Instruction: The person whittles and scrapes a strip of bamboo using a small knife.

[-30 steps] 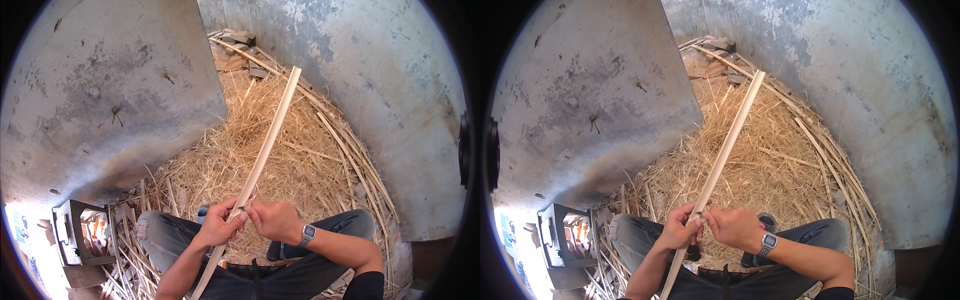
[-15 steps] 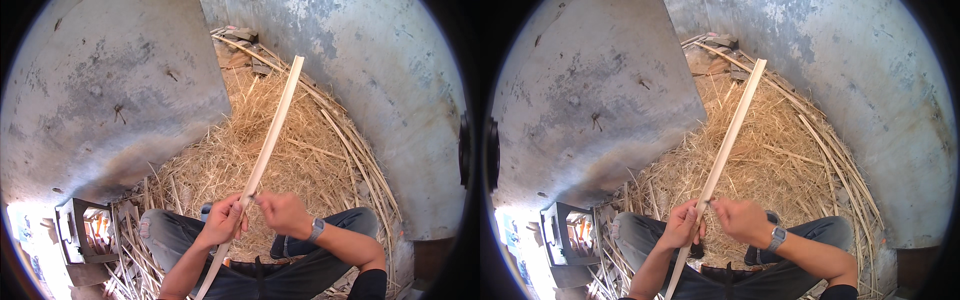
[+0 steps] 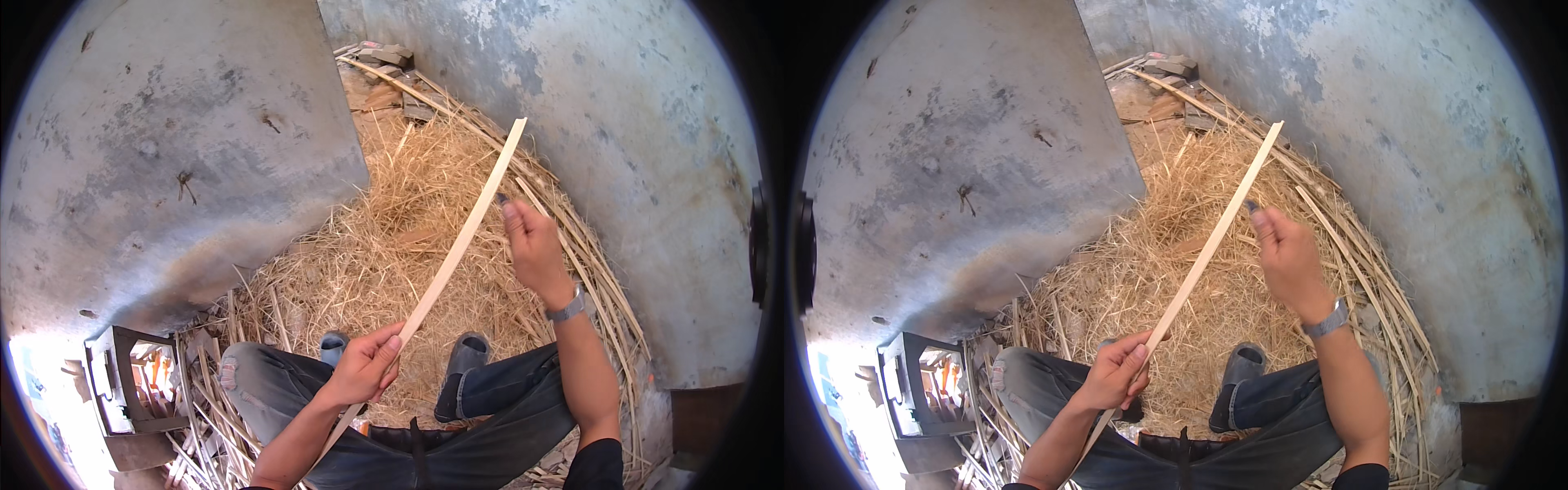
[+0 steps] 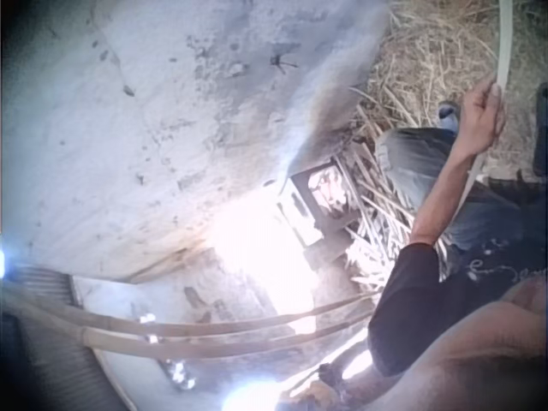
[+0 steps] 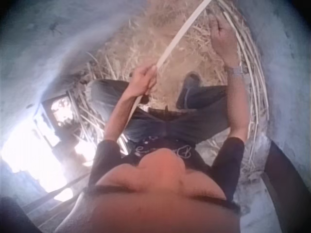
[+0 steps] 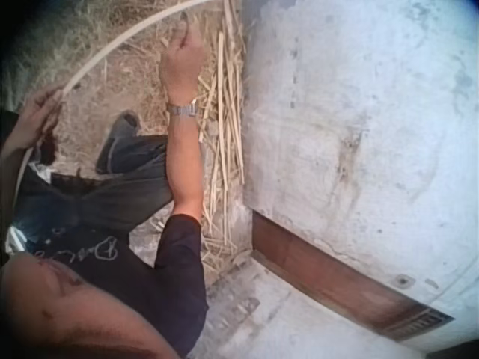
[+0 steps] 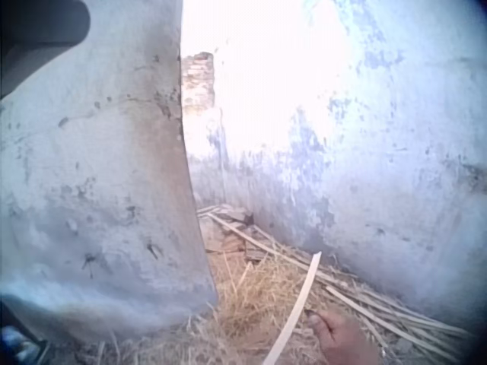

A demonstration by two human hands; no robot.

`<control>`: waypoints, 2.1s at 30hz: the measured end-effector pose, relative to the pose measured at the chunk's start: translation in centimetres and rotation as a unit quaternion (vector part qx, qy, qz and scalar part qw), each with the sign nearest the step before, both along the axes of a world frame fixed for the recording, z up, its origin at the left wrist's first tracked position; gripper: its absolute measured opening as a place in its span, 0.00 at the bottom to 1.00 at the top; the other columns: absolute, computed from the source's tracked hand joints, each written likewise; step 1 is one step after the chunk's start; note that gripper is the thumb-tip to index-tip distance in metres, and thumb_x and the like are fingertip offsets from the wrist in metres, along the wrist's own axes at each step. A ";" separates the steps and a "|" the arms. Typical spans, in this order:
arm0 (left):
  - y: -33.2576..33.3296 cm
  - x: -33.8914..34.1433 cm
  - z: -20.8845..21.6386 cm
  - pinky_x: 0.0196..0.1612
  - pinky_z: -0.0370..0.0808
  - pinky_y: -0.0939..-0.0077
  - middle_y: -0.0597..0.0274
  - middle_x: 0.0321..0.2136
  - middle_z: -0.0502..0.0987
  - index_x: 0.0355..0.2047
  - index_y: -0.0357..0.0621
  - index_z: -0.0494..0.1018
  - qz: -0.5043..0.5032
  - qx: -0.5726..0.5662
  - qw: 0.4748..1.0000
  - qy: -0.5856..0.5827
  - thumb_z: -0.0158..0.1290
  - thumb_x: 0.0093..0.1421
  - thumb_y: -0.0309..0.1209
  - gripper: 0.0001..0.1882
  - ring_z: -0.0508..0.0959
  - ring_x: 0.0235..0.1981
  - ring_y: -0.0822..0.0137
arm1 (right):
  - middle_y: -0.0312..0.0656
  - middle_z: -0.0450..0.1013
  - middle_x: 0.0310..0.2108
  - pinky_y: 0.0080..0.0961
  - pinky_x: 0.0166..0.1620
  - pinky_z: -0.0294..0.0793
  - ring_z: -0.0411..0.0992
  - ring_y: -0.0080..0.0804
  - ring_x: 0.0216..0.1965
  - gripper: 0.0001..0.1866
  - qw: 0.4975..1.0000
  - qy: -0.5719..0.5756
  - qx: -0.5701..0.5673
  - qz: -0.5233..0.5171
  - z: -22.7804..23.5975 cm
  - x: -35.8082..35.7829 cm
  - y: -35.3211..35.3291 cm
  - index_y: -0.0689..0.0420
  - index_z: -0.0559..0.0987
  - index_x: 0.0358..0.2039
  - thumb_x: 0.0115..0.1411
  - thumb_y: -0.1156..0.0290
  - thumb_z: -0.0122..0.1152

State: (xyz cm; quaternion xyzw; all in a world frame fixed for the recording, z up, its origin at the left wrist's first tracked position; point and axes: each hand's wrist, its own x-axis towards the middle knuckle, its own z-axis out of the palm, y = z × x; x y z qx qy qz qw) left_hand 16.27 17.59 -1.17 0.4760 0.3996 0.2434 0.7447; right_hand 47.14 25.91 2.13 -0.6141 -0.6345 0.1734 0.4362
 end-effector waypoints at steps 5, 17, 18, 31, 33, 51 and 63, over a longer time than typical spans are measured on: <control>-0.3 0.4 0.4 0.14 0.66 0.84 0.71 0.12 0.64 0.69 0.42 0.61 -0.045 -0.015 0.999 -0.011 0.40 0.77 0.38 0.25 0.64 0.09 0.80 | 0.35 0.60 0.13 0.31 0.22 0.55 0.55 0.25 0.16 0.22 0.998 -0.011 0.043 -0.044 0.5 3.0 1.1 0.63 0.73 0.27 0.74 0.59 0.50; 0.1 0.0 0.3 0.12 0.62 0.86 0.70 0.11 0.62 0.68 0.38 0.62 -0.012 -0.018 0.999 -0.030 0.38 0.78 0.38 0.24 0.62 0.08 0.79 | 0.41 0.61 0.09 0.33 0.17 0.57 0.62 0.31 0.10 0.21 0.995 -0.054 0.072 0.047 0.2 -1.8 -1.0 0.60 0.73 0.24 0.74 0.61 0.49; 0.3 -0.1 0.4 0.11 0.62 0.85 0.70 0.11 0.62 0.67 0.37 0.63 0.000 -0.028 0.998 -0.049 0.38 0.78 0.38 0.24 0.61 0.08 0.79 | 0.44 0.63 0.10 0.36 0.17 0.60 0.64 0.37 0.10 0.21 0.995 -0.059 0.035 0.073 0.3 -2.4 -1.5 0.58 0.71 0.23 0.73 0.61 0.51; 1.0 0.2 1.0 0.12 0.62 0.84 0.67 0.11 0.65 0.66 0.40 0.65 0.046 -0.052 0.996 -0.056 0.42 0.76 0.38 0.23 0.62 0.07 0.78 | 0.44 0.67 0.13 0.37 0.19 0.63 0.67 0.39 0.12 0.15 0.986 -0.022 -0.025 0.161 -1.9 -8.1 -5.1 0.56 0.75 0.30 0.71 0.60 0.55; 1.0 0.1 0.5 0.13 0.64 0.84 0.66 0.13 0.67 0.66 0.40 0.65 0.040 -0.065 0.995 -0.061 0.43 0.76 0.38 0.23 0.64 0.08 0.77 | 0.42 0.68 0.12 0.35 0.19 0.63 0.67 0.35 0.12 0.16 0.992 0.020 -0.042 0.116 -1.5 -6.5 -3.3 0.56 0.75 0.31 0.71 0.58 0.54; -0.8 0.2 1.6 0.18 0.68 0.87 0.73 0.17 0.67 0.66 0.37 0.62 -0.053 0.005 0.999 -0.011 0.43 0.76 0.32 0.22 0.67 0.13 0.83 | 0.35 0.60 0.16 0.26 0.23 0.57 0.54 0.20 0.19 0.25 0.994 0.059 0.073 -0.054 0.2 1.5 2.5 0.63 0.77 0.34 0.76 0.52 0.47; 0.3 -0.6 1.4 0.14 0.60 0.83 0.73 0.11 0.58 0.60 0.34 0.64 -0.041 -0.068 0.993 -0.087 0.39 0.77 0.36 0.20 0.59 0.07 0.79 | 0.47 0.66 0.11 0.39 0.17 0.62 0.68 0.42 0.12 0.19 0.994 -0.071 0.037 0.070 -2.0 -5.4 -1.4 0.57 0.84 0.39 0.75 0.59 0.47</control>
